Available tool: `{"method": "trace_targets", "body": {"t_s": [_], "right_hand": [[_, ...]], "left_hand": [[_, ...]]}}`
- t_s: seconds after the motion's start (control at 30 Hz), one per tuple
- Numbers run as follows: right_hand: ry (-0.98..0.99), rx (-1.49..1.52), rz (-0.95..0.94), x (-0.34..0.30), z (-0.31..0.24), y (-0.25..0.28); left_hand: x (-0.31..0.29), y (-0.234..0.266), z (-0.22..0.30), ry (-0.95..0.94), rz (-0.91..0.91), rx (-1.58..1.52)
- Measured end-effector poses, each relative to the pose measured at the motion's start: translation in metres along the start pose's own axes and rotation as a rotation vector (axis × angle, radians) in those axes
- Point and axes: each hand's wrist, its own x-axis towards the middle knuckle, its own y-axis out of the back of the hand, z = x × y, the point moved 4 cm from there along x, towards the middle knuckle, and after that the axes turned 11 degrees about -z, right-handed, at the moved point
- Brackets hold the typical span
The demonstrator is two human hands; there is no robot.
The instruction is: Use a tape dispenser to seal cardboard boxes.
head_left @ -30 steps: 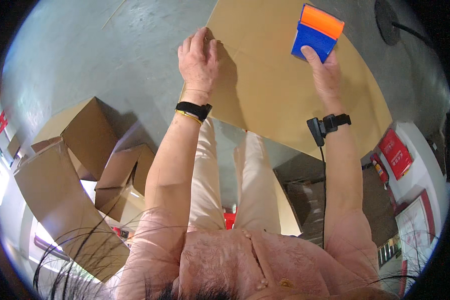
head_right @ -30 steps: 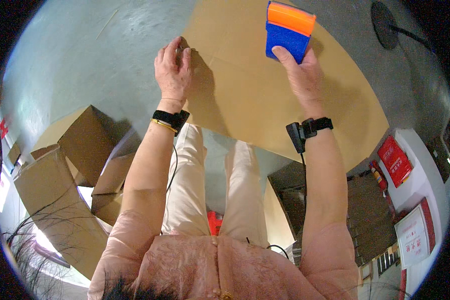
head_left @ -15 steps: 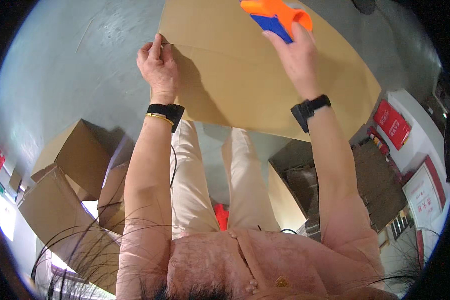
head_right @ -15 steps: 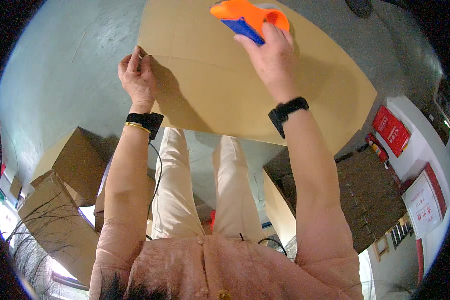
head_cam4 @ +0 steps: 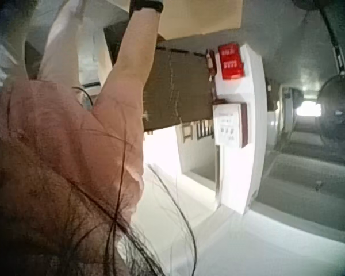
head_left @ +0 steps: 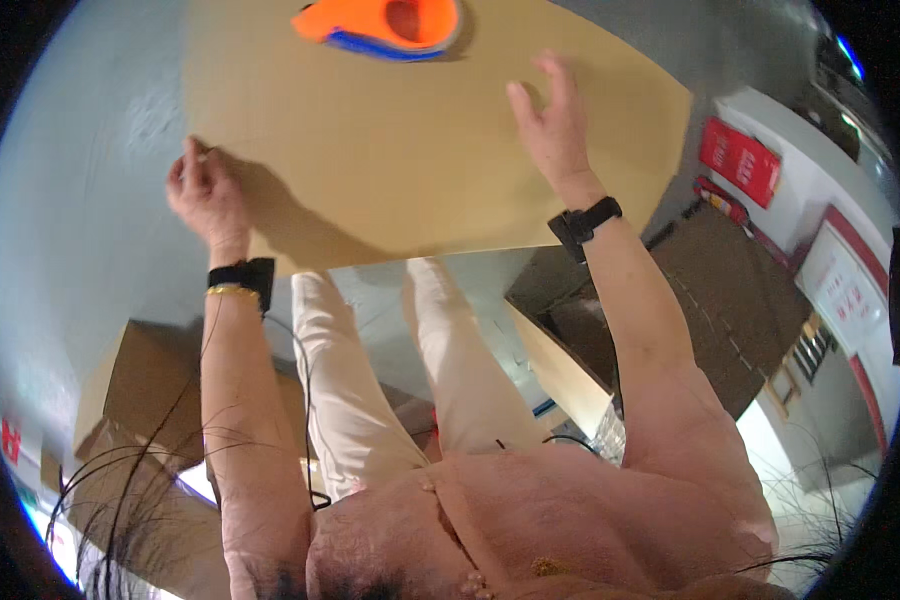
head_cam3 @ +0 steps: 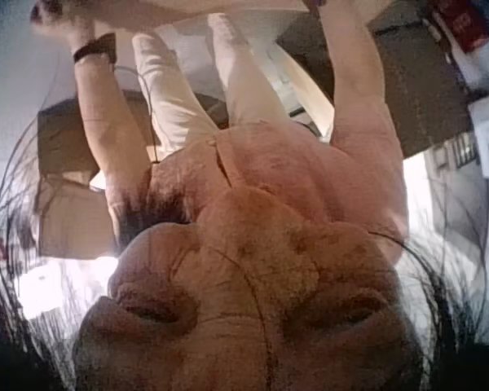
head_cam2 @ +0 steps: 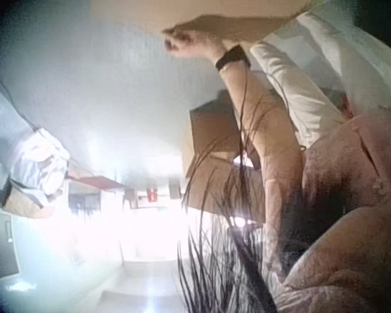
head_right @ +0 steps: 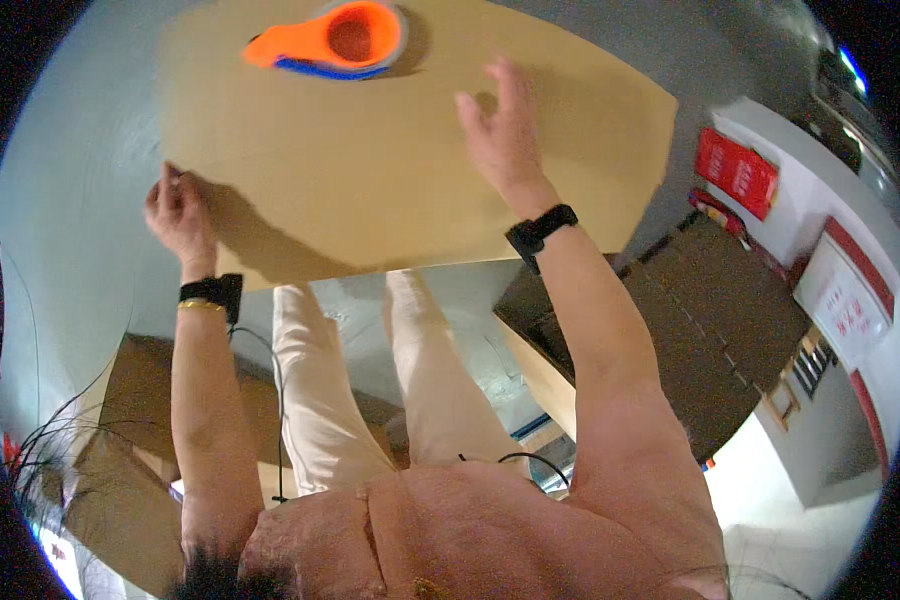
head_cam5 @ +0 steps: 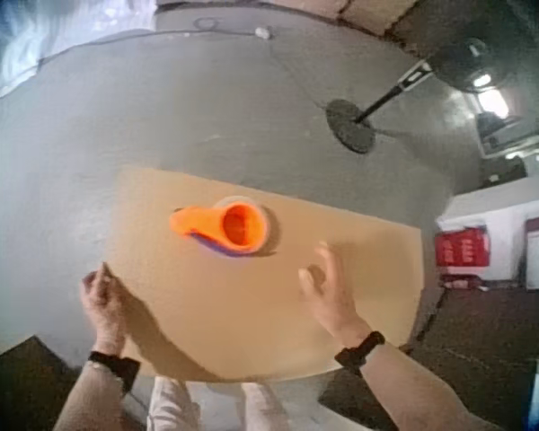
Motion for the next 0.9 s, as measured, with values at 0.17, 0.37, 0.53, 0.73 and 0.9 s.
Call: {"method": "trace_targets", "body": {"t_s": [0.17, 0.37, 0.53, 0.73, 0.9], "right_hand": [[-0.462, -0.243, -0.154, -0.122, 0.157, 0.072], [-1.234, 0.015, -0.072, -0.223, 0.29, 0.155], [-1.21, 0.474, 0.205, -0.23, 0.354, 0.157], [-1.201, 0.362, -0.169, -0.234, 0.454, 0.196], [-1.514, 0.819, -0.022, -0.218, 0.42, 0.141]], "left_hand": [[0.002, -0.005, -0.014, -0.004, -0.063, 0.006], [0.007, 0.001, -0.033, 0.074, -0.09, -0.107], [0.014, 0.02, -0.029, 0.121, -0.139, 0.032], [0.019, -0.016, -0.028, 0.224, -0.125, -0.175], [0.025, 0.037, -0.027, 0.21, -0.116, -0.202]]}}
